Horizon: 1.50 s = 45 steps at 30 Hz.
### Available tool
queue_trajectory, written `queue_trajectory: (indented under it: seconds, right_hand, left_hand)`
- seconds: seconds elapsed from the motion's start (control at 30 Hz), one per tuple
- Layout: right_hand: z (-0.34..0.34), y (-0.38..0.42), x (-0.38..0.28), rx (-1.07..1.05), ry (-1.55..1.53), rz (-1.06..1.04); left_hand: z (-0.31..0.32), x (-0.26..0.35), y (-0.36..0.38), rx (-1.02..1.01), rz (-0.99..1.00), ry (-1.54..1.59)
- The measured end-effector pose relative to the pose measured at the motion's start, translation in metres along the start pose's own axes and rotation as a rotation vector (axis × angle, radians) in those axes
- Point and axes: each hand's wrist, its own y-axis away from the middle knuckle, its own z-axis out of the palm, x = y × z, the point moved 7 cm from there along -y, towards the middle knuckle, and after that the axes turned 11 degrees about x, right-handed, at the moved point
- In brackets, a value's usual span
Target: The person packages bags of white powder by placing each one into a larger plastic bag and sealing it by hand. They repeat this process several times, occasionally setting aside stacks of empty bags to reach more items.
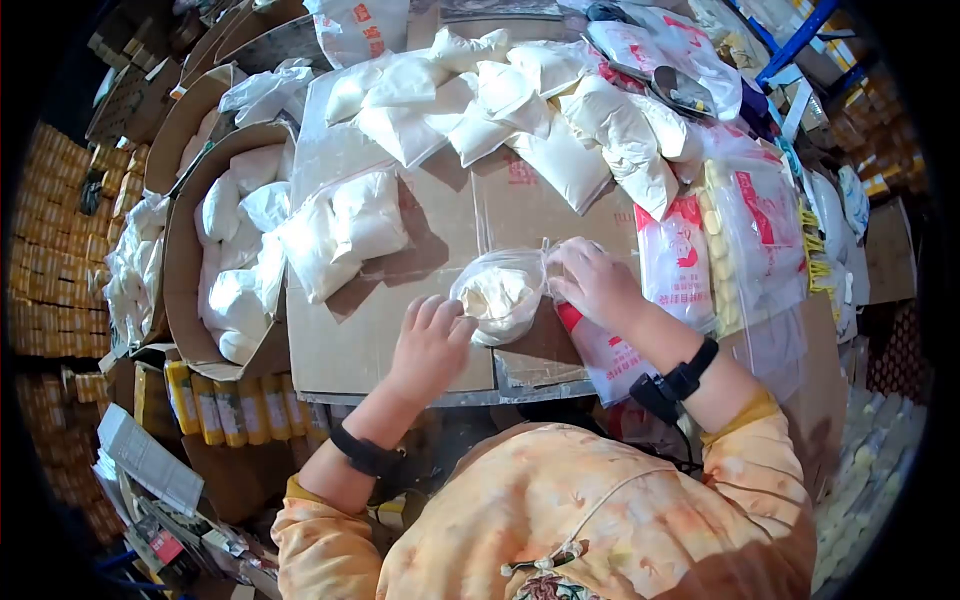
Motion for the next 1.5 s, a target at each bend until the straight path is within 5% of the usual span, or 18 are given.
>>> queue_trajectory:
  seconds: [0.2,0.37,0.47,0.63,0.73,0.83,0.93,1.07,1.17,1.37,1.5]
  right_hand:
    - [0.068,-0.028,0.037,-0.158,-0.184,0.405]
    - [0.086,-0.041,0.063,-0.145,-0.008,0.345]
    - [0.069,-0.038,0.061,-0.147,0.098,0.349]
    - [0.071,-0.027,0.057,-0.331,0.214,0.338]
    - [0.056,-0.020,0.039,-0.412,0.205,0.234]
    - [0.020,-0.002,0.013,-0.648,-0.085,0.592]
    - [0.015,0.019,0.009,-0.346,0.167,0.140]
    - [-0.014,0.022,-0.003,-0.101,-0.039,-0.078]
    - [-0.016,0.030,-0.028,-0.145,-0.075,-0.313]
    - [0.015,0.050,-0.005,-0.134,0.200,-0.312]
    - [0.010,0.049,-0.007,-0.097,0.233,-0.350]
  left_hand:
    - [0.030,-0.022,-0.001,0.012,-0.168,-0.031]
    - [0.040,-0.015,-0.008,0.011,-0.084,-0.016]
    - [0.064,-0.003,0.004,-0.274,-0.149,0.070]
    - [0.074,0.018,-0.001,-0.212,-0.039,-0.125]
    - [0.064,0.013,-0.001,-0.426,-0.008,-0.121]
    - [0.016,0.021,-0.008,-0.441,0.130,-0.083]
    - [0.009,0.027,0.003,-0.352,0.228,-0.002]
    - [0.009,0.037,0.012,-0.272,0.279,0.021]
    - [0.006,0.037,0.011,-0.241,0.262,-0.018]
    - [-0.007,0.016,-0.004,-0.031,0.108,-0.062]
    - [0.010,-0.010,0.007,-0.169,0.059,-0.059]
